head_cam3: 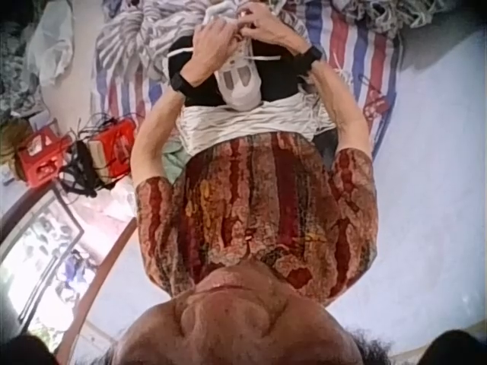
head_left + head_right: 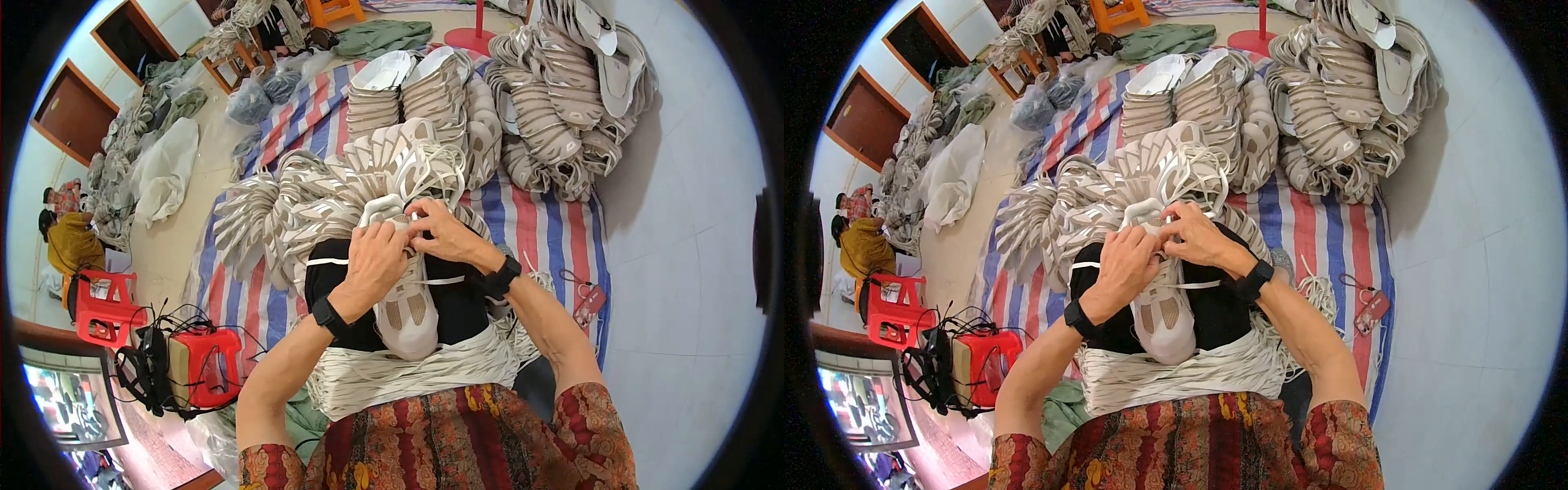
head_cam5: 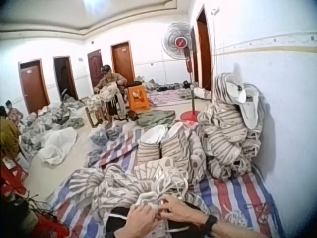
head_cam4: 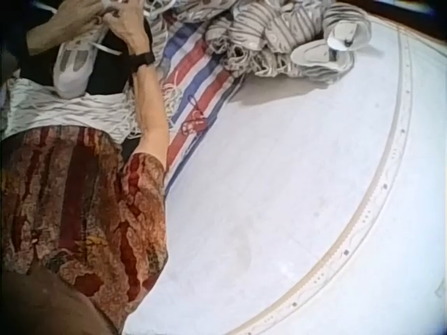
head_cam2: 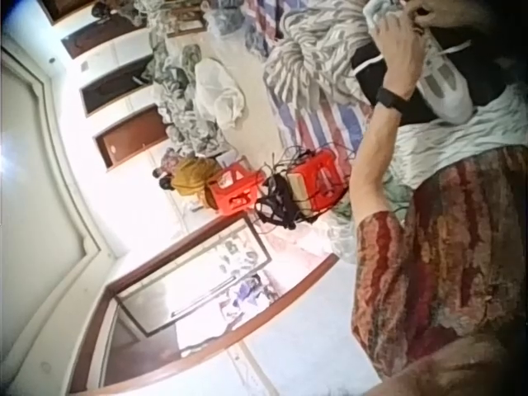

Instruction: Lacing a white and tan sneaker.

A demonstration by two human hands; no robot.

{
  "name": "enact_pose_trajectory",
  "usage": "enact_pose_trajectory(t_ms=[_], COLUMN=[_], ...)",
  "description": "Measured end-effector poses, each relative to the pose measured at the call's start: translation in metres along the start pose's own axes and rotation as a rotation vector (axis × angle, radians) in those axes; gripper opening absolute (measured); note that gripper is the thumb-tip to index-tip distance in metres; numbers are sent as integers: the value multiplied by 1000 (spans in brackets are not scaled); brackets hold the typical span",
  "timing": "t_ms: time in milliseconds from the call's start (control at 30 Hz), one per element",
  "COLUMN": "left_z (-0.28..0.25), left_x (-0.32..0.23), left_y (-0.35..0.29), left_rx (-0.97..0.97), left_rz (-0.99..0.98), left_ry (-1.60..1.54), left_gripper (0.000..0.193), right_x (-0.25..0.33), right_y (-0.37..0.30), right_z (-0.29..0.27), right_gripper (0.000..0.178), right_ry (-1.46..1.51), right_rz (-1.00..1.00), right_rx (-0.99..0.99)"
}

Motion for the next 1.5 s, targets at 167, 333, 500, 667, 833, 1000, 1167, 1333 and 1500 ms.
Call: enact_pose_trajectory(t_ms=[167,333,500,667,833,1000,1167,1333,1500], left_z=[1,-4,-12,-30,-31,-27,-25,-29,-28], left_x=[-3,-4,-1,28,51,59,59,54,50], left_y=[1,-2,-9,-28,-39,-44,-50,-51,-53], left_rx=[-35,-52,1,-79,277,419,446,106,146], left_rz=[20,98,82,-266,-465,-813,-1077,-1309,-1304], left_ry=[13,86,54,-328,-347,-802,-1119,-1686,-1669], left_gripper=[15,16,18,20,17,16,10,4,4], right_x=[-7,-11,-2,-7,-4,1,-1,0,-3], right_y=[2,6,9,5,9,8,7,7,12], right_z=[6,4,0,2,1,1,-1,3,6], right_gripper=[16,17,18,22,25,23,21,23,20], right_ry=[26,93,170,190,202,228,228,234,111], right_rz=[23,45,70,87,129,188,182,136,95], right_rx=[43,147,291,295,341,340,345,274,324])
Point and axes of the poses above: each hand's wrist, its own y-axis towards the middle knuckle, its own z-axis out of the palm, x = y × z, the point moved 2 cm from there along y, towards the middle knuckle, and after that the axes turned 5 degrees about -y, right-handed, at the moved point
